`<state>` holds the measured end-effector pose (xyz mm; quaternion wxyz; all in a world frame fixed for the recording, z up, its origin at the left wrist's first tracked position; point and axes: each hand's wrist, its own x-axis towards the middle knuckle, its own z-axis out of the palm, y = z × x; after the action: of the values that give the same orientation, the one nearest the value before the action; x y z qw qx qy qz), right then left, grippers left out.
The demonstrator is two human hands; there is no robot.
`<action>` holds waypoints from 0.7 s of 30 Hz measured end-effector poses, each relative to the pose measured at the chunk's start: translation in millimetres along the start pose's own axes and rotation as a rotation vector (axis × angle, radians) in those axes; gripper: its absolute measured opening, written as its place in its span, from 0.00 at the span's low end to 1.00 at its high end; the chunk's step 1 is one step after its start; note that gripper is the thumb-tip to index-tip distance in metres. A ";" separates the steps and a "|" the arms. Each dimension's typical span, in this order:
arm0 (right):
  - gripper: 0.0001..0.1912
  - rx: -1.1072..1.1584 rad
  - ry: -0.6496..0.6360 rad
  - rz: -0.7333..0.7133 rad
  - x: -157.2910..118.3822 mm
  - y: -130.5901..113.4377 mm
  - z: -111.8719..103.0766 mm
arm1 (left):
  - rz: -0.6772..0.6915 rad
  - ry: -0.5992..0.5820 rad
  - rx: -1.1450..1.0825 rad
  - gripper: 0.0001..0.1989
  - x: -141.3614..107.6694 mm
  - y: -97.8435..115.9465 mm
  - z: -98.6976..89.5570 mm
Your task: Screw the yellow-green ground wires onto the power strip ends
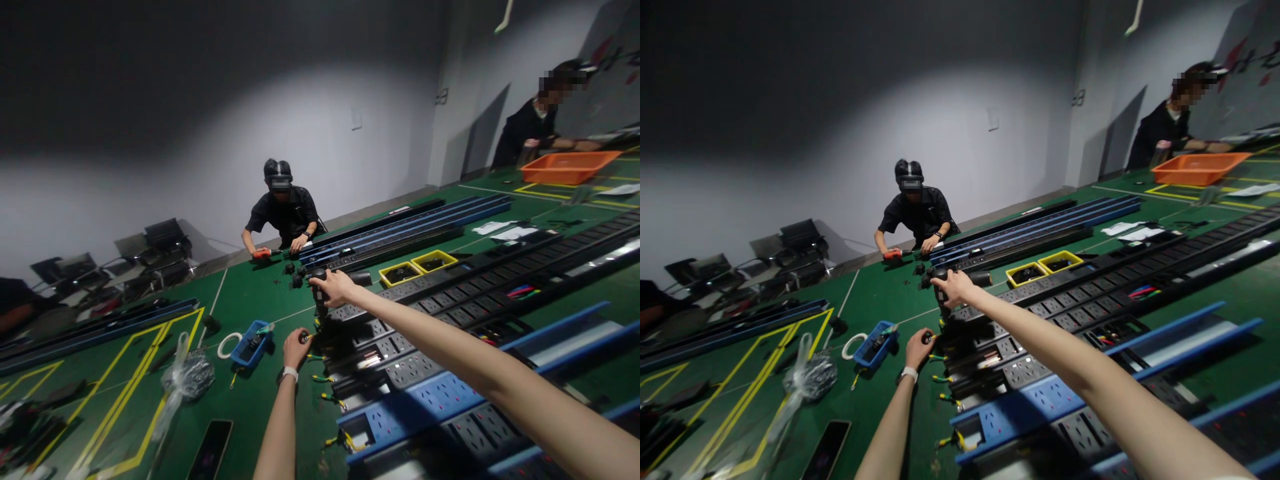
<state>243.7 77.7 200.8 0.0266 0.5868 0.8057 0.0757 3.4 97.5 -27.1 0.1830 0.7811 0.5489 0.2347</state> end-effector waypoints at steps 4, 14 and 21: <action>0.34 0.049 -0.007 -0.046 -1.9 5.2 -2.7 | 0.013 -0.003 0.016 0.18 0.1 -2.5 1.7; 0.44 -0.152 0.071 -0.252 8.1 -13.3 -6.6 | 0.035 -0.003 0.015 0.09 -0.4 -1.6 -0.4; 0.44 -0.236 0.134 -0.208 6.1 -9.4 3.9 | 0.036 -0.002 0.000 0.06 -1.8 2.4 -3.1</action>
<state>233.4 81.0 195.8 0.0491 0.4869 0.8475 0.2057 3.0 95.1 -23.6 0.1792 0.7910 0.5348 0.2372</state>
